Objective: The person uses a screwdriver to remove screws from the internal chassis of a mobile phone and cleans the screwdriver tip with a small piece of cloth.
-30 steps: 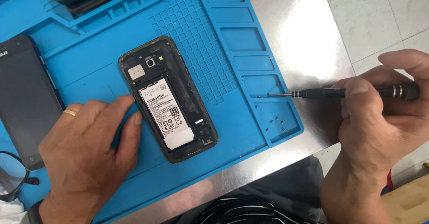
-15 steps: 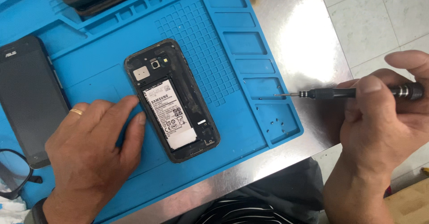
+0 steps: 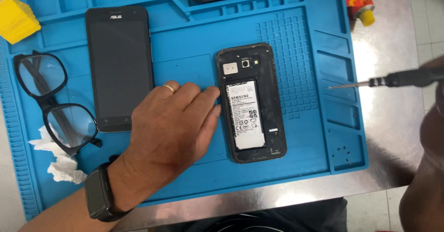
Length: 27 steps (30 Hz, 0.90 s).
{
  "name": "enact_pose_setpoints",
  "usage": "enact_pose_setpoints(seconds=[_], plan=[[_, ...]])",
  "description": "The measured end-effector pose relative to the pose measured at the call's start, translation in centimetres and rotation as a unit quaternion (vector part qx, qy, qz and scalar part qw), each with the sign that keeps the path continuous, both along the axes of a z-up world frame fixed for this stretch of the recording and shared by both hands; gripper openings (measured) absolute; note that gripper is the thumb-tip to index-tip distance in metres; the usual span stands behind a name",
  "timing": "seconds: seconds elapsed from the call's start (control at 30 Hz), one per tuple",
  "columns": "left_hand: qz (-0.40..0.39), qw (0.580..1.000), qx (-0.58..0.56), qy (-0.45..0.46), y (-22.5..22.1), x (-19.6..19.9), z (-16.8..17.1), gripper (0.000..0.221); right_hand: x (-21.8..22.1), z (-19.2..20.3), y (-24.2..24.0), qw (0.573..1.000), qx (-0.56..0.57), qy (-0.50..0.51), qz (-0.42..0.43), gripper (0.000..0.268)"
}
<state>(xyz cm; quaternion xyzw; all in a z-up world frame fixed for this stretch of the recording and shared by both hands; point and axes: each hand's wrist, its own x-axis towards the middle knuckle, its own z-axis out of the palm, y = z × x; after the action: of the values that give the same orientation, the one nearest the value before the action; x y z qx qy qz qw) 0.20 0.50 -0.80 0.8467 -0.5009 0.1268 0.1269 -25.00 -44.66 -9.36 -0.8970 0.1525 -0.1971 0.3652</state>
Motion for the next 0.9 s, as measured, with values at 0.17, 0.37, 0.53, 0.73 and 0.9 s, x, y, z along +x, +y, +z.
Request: enact_pose_setpoints(seconds=[0.17,0.37,0.53,0.73,0.9], plan=[[0.002,1.0,0.022,0.022,0.0,-0.1,0.0,0.035,6.9,4.9,6.3,0.995,-0.015,-0.029,0.099,0.032],[0.003,1.0,-0.004,-0.012,-0.1,0.2,0.0,0.028,7.9,6.2,9.3,0.989,0.145,0.015,-0.012,0.029],[-0.01,1.0,0.01,-0.009,0.0,0.4,0.4,0.025,6.9,6.8,9.0,0.992,-0.073,0.035,0.095,0.031],[-0.004,1.0,-0.007,-0.02,0.0,0.3,0.5,0.013,6.5,8.8,12.9,0.985,-0.13,0.11,0.033,0.021],[-0.008,1.0,-0.018,-0.022,0.0,0.2,0.4,0.011,8.7,10.8,16.2,0.987,0.126,0.049,-0.084,0.034]])
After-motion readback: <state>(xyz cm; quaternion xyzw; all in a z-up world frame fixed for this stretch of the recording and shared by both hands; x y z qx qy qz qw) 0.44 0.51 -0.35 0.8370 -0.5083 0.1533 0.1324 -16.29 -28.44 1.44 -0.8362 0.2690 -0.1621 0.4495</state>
